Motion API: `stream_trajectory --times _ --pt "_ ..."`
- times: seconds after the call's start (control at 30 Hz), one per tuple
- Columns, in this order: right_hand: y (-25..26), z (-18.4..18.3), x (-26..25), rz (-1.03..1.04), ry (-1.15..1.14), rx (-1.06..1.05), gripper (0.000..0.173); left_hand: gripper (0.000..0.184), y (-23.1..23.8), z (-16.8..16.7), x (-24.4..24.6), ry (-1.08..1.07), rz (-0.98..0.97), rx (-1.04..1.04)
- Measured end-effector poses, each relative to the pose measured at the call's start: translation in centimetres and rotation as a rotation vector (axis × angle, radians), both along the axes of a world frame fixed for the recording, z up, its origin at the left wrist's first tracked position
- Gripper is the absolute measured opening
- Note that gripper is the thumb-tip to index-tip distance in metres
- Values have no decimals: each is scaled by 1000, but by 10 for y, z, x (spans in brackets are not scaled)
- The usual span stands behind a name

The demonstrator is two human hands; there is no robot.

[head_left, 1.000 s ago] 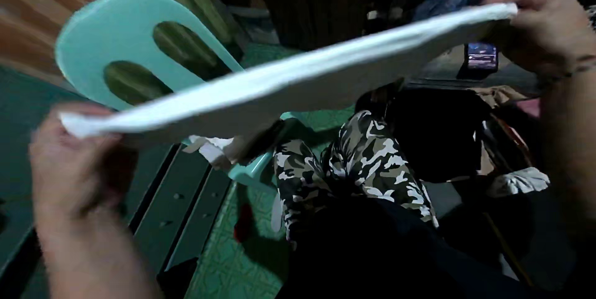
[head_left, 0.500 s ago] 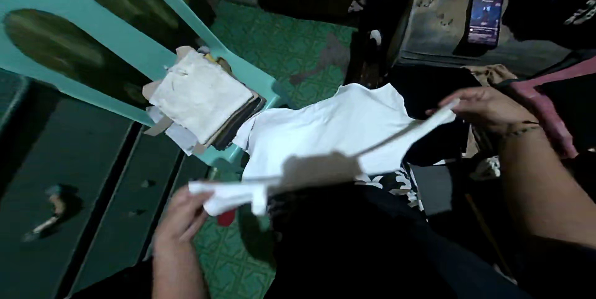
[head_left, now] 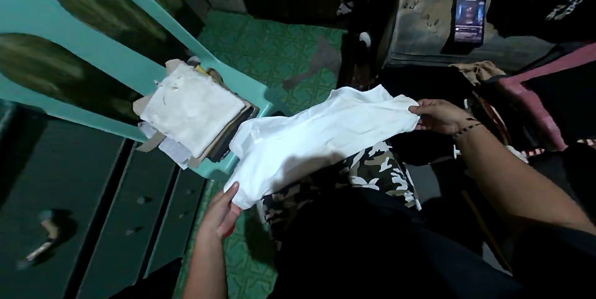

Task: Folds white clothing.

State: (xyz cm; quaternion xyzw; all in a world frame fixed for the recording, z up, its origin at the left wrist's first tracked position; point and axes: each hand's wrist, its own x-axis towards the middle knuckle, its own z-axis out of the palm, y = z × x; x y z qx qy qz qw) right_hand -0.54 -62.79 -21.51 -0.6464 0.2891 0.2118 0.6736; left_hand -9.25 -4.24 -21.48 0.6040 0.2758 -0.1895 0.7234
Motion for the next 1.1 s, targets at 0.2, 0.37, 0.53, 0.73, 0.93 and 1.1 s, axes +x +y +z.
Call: stream_trajectory --times 0.2,0.37,0.53,0.73,0.93,1.1 --pt "6 20 23 -108 -165 -17 27 24 4 47 35 -138 120 35" --pt "8 80 54 -115 -371 -67 36 23 26 103 63 -312 80 59" --pt "6 113 40 -23 -500 -129 34 20 16 132 38 -273 97 147" --pt "1 51 -31 127 -323 -272 31 31 28 48 -29 -62 -153 57" --pt "-14 10 -55 119 -232 -256 39 59 39 12 -47 -96 -207 -5" --pt "-13 12 -57 162 -239 -215 43 73 39 15 -45 -12 -336 207"
